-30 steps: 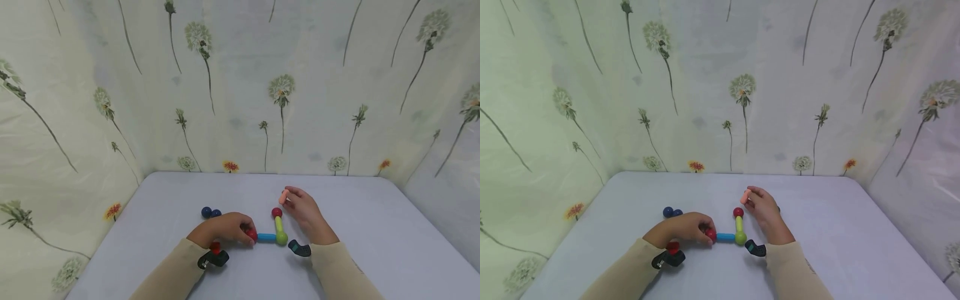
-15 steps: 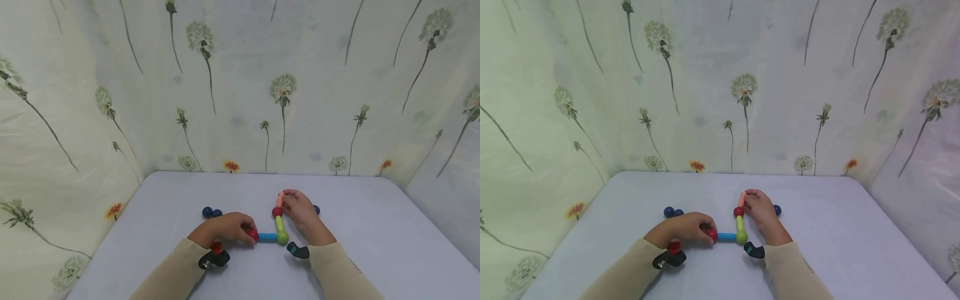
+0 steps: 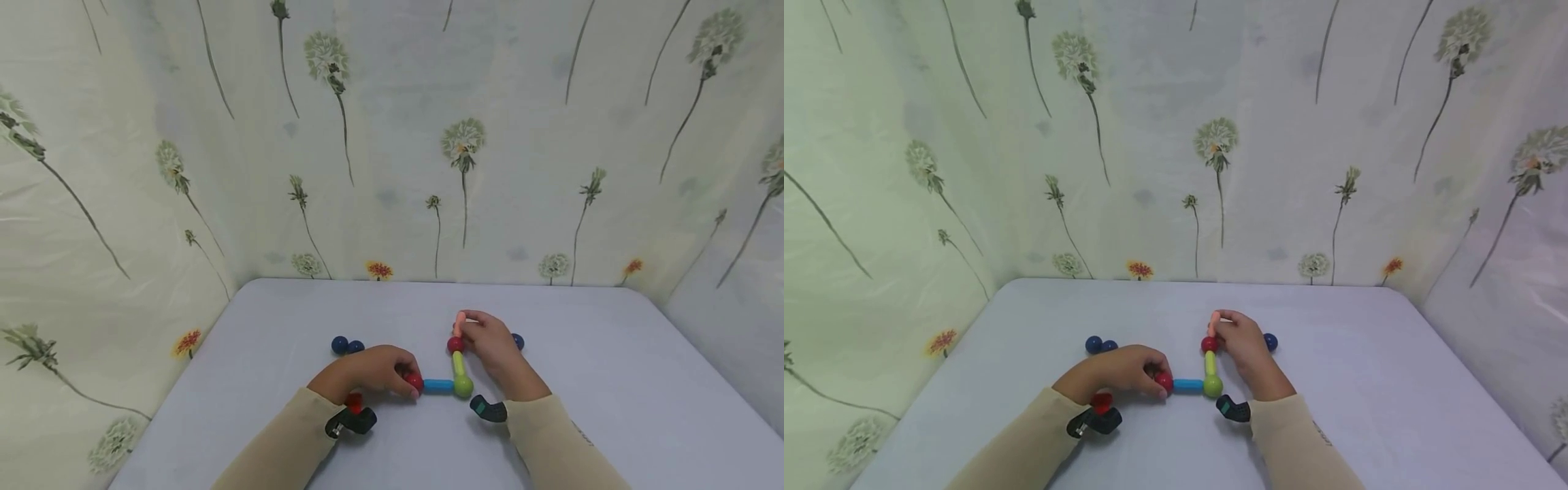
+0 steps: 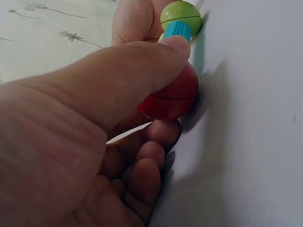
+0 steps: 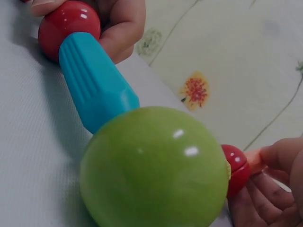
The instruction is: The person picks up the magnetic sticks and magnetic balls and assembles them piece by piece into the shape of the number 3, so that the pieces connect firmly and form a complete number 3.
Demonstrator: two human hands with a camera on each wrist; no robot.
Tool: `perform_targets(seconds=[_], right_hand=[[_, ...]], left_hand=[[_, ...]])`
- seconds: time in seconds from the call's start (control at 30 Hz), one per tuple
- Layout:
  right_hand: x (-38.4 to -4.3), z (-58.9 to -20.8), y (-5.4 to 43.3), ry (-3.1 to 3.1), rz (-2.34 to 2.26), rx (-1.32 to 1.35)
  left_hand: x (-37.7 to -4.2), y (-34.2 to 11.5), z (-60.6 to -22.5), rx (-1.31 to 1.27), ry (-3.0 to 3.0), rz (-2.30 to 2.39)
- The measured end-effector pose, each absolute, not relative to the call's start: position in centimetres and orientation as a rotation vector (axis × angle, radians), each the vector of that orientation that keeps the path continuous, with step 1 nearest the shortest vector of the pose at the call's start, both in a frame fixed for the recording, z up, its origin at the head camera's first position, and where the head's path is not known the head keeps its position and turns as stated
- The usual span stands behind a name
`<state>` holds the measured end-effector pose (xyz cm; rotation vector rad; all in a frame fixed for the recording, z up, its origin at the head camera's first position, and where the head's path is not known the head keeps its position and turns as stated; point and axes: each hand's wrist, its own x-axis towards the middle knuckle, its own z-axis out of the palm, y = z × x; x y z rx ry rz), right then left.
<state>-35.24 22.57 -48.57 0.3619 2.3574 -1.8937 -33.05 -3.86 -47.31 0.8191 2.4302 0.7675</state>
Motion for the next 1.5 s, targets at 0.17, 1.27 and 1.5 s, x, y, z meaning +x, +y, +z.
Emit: perform_targets(seconds=[0.17,1.27,1.5], right_hand=[[-34.99,-48.34,22.63,2.462,-1.773,0.386],[-35.02,-48.60,22.66,2.605,-1.588,0.400],[-34.52,-48.25,22.59,2.624,-1.589,0.402]], left_hand=[[-33.03,-3.79,-47.25,0.820,2.426,0.769],[-32.76,-3.88,-46.81,0.823,2.438,0.756],[-32.54,-3.90,-46.82,0.818,2.424,0.784]])
